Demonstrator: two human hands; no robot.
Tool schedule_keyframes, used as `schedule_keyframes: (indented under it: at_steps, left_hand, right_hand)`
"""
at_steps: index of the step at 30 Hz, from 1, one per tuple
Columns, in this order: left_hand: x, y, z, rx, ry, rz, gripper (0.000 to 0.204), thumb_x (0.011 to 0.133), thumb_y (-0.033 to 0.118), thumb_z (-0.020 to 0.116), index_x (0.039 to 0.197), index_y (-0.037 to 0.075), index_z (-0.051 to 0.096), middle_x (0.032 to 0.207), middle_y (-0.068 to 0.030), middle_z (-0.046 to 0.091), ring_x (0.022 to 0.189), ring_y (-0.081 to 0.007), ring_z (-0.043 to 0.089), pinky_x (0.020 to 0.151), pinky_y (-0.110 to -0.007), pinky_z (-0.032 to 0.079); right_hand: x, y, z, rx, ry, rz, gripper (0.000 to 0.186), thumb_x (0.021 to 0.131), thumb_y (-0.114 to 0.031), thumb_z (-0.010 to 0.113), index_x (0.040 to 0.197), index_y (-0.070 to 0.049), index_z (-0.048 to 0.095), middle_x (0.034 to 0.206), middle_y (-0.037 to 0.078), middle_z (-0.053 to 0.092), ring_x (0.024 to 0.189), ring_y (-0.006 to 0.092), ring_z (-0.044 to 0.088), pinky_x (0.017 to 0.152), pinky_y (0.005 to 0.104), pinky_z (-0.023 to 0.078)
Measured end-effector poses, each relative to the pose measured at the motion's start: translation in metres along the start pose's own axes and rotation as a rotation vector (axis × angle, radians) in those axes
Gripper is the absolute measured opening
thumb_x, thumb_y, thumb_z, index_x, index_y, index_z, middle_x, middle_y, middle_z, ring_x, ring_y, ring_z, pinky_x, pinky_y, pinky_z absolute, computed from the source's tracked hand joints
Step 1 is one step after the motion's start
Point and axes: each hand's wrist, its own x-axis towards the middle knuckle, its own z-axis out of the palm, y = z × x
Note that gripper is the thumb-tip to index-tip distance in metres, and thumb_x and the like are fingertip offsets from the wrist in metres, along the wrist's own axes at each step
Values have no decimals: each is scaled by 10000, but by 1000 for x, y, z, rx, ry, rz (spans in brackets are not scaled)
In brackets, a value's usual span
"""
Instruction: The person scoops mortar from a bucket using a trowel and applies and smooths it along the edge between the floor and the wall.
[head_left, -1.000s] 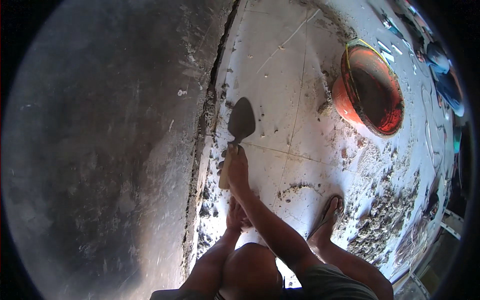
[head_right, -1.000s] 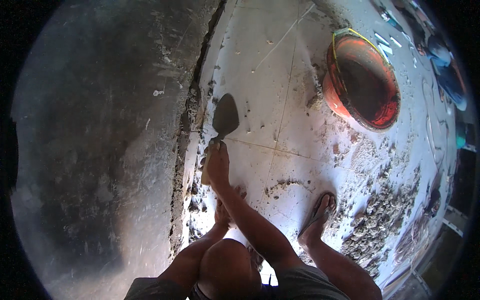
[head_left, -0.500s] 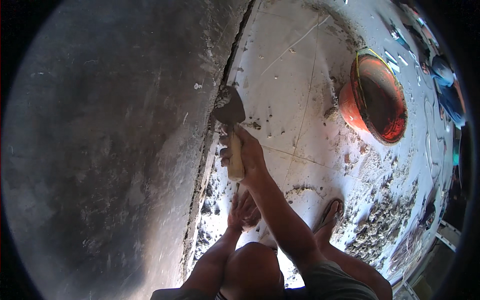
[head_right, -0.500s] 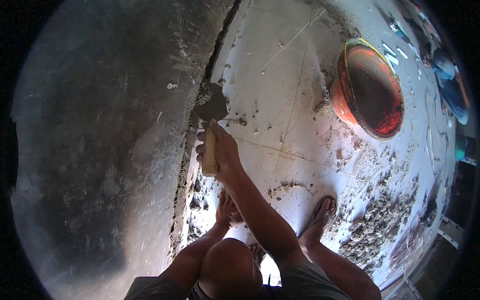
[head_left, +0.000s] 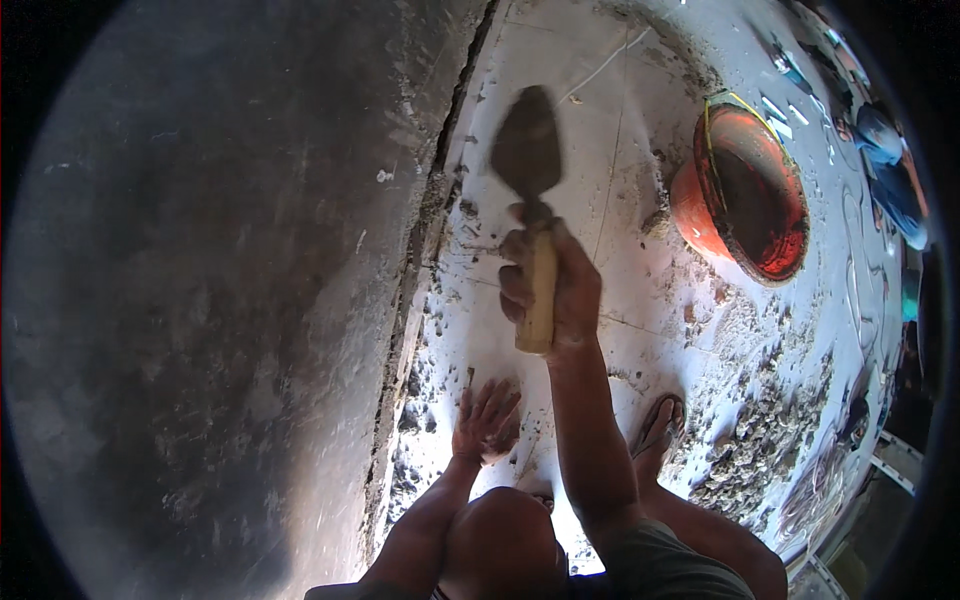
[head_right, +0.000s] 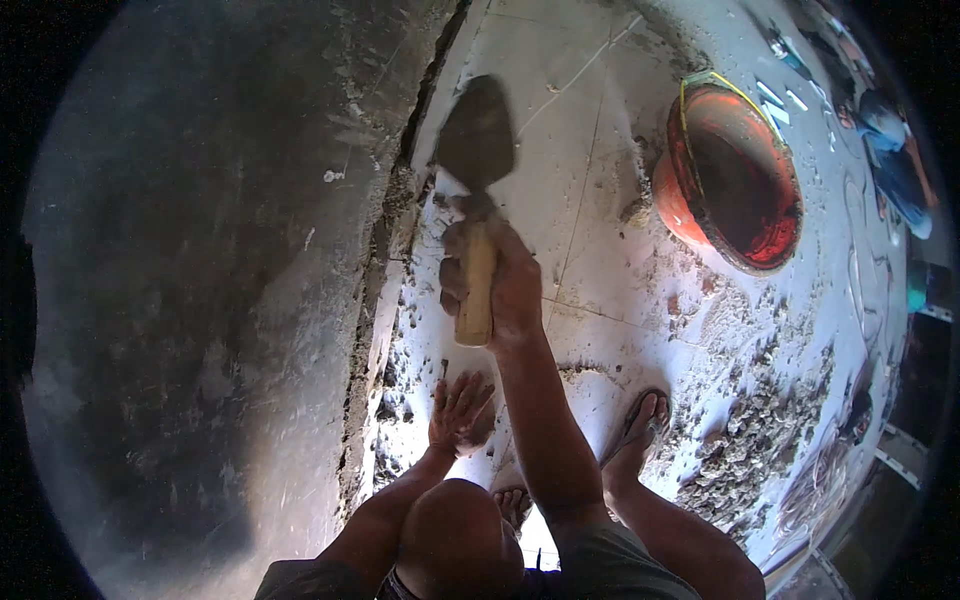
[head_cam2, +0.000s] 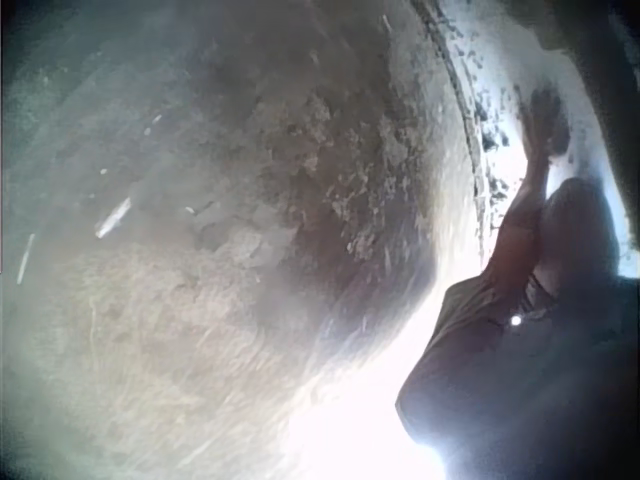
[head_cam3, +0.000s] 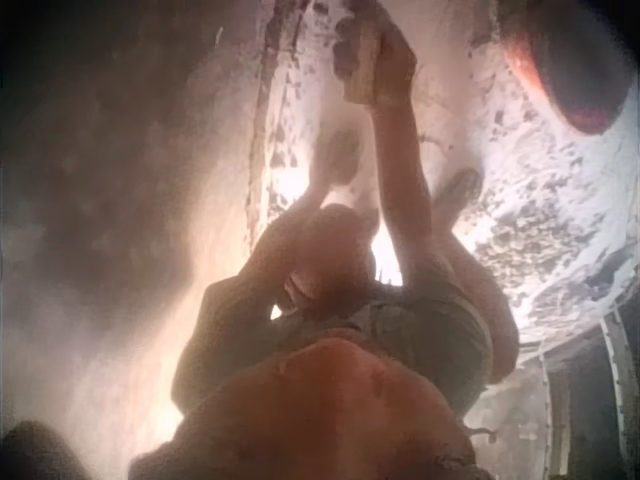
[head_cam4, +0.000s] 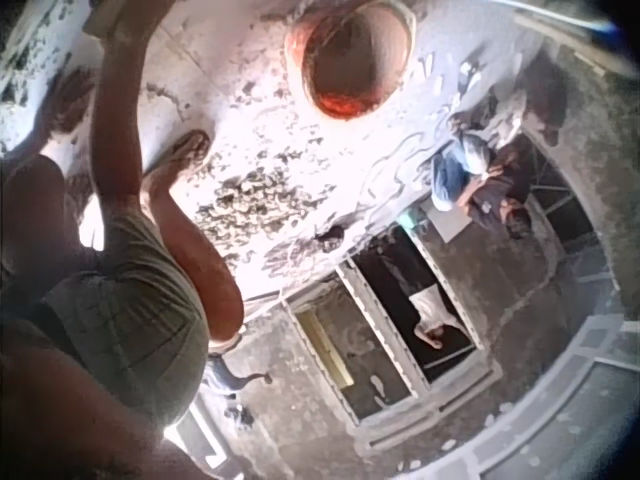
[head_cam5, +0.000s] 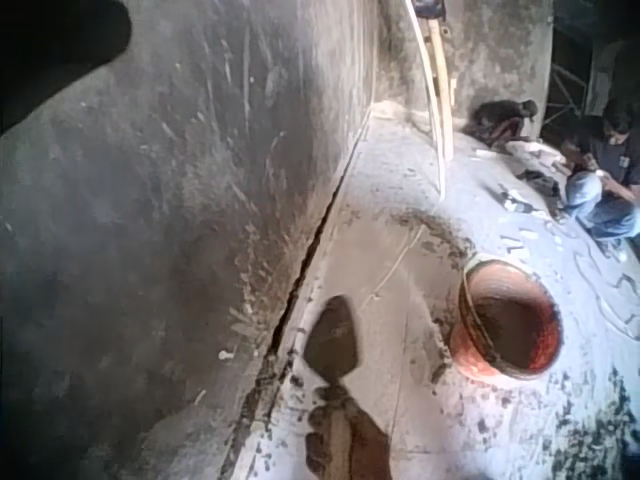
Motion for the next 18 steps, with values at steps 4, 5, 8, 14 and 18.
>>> schedule_keyframes:
  at_steps: [4, 5, 8, 14, 18]
  left_hand:
    - [0, -2, 4, 28, 27, 27, 639, 738, 276, 700, 1351, 157, 562, 1470, -126, 466, 1413, -327, 362, 1146, -604, 202]
    - [-2, -6, 5, 87, 14, 25, 665, 744, 330, 689, 1376, 188, 539, 1508, -93, 420, 1438, -300, 323, 1160, -598, 191]
    - [-4, -7, 15, 203, -130, 11, 694, 782, 420, 620, 1427, 206, 483, 1554, -66, 360, 1473, -279, 261, 1186, -589, 141]
    - [-23, -29, 45, 156, -223, -47, 756, 864, 523, 402, 1530, 176, 314, 1585, -96, 291, 1495, -309, 182, 1217, -575, -1]
    - [-24, -30, 46, 764, -215, 84, 790, 851, 560, 418, 1534, 179, 310, 1593, -97, 274, 1505, -300, 145, 1216, -582, 6]
  right_hand:
    - [-4, 6, 15, -157, 270, -495, 400, 1053, -365, 372, 1340, -90, 421, 875, 31, 537, 558, 120, 510, 467, 276, 450]
    - [-1, 14, 18, -235, 415, -672, 389, 1056, -350, 376, 1348, -95, 402, 875, 39, 534, 584, 125, 525, 485, 284, 459]
    - [23, 46, -5, -298, 566, -790, 396, 1043, -304, 439, 1370, -96, 358, 875, 60, 529, 637, 157, 559, 531, 316, 490]
    - [48, 127, -30, -895, 424, -235, 333, 1019, -237, 470, 1306, -80, 405, 912, 73, 559, 702, 170, 590, 557, 317, 529]
    - [45, 122, -27, -556, 515, -160, 263, 1021, -257, 466, 1226, -92, 454, 873, 62, 569, 625, 167, 592, 485, 312, 512]
